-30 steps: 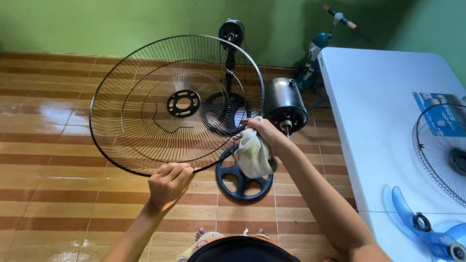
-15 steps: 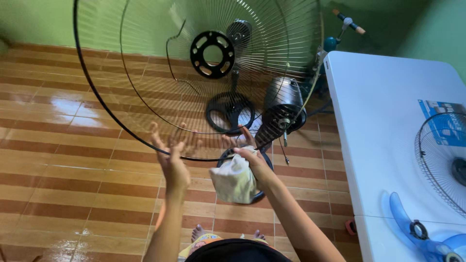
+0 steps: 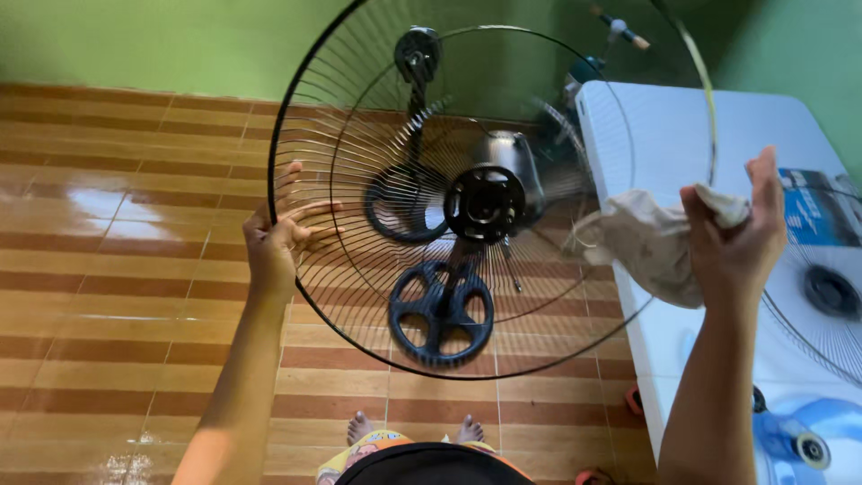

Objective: The person assembles a standing fan by attaching the motor to the base and then wipes the fan cage with a cloth. They handle the fan cage, motor, and base, and use a cloth to clean the cage before placing it on the fan.

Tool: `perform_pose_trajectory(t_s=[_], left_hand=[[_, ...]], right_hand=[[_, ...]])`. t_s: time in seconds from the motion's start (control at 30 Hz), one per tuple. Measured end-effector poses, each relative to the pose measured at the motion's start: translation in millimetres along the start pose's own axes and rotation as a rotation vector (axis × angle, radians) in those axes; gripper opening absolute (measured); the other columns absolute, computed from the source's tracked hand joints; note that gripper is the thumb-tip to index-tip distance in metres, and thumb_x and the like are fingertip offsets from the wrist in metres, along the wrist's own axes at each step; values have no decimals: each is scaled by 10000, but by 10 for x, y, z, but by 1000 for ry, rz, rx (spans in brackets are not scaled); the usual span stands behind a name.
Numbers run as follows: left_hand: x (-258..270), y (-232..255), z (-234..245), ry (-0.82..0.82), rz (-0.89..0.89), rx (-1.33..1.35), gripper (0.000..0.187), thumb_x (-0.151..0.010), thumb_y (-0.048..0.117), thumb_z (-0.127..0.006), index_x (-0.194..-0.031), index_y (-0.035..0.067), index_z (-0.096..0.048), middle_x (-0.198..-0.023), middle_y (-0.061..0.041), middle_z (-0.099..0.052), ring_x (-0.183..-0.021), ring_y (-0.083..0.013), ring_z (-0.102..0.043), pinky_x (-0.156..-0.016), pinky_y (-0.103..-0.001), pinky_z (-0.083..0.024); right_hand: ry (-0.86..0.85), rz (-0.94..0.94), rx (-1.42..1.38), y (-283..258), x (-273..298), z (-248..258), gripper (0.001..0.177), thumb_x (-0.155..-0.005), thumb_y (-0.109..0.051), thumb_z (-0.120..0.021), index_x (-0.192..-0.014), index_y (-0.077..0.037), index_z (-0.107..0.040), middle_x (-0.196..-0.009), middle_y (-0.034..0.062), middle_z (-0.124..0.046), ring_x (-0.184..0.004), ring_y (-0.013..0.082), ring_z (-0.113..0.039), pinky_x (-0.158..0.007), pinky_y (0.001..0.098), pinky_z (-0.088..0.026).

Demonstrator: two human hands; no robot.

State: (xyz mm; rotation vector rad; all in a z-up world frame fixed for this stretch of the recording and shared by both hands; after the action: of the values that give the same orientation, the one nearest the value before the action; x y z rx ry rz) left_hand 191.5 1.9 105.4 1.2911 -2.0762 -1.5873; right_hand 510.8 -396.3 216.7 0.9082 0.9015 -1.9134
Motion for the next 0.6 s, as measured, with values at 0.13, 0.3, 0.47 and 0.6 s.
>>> perform_pose_trajectory(t_s=[0.13,0.3,0.47,0.6], left_hand=[[-123,-1,-281,-118,-82,-256,658,-825,-114,-439,-1445,54,-586,-1397,-37,-653,-758,-65,-608,-693,-263,-567],[-208,-269,-482,-134,-31,-355,618,-864,-68,-496,-1448,70,-645,-742,20,-605,-615,-14,-520,-616,-208,-500],[-298,-363,-483,-160,-69,-390,579,-844,-54,-516,-1390,71,-664,-758,61,-651,-613,-5,-524,-611,-206,-519],[-305,-400,-386,-147,-35,-445,550,-884,-47,-517,-1392,79,-684,-740,54,-622,-663,-11,-569,-623,-195,-484]], right_hand=[[-255,-430,229,551,155,38,537,-977,-187,-838,-1403,66,-629,-923,275,-715,-818,299,-696,-738,356,-519],[-161,-534,-149,895,634,-101,143,-1025,-103,-717,-1123,-6,-755,-957,101,-760,-861,129,-706,-769,281,-544],[-115,-540,-86,1047,961,-126,112,-1017,-84,-725,-1095,-9,-750,-943,109,-761,-828,141,-714,-749,288,-541],[-151,-542,-109,1023,986,-75,120,-1003,-70,-714,-1103,-12,-748,-940,109,-760,-833,143,-714,-755,286,-546]])
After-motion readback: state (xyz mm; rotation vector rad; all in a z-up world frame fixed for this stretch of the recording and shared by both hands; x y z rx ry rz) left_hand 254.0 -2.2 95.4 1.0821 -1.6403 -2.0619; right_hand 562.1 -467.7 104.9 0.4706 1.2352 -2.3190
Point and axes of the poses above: each hand's wrist, its own x-axis away from the middle knuckle, its own z-axis out of the back of the hand, y = z × x, the point moved 5 cm from there along -x, towards the middle knuckle
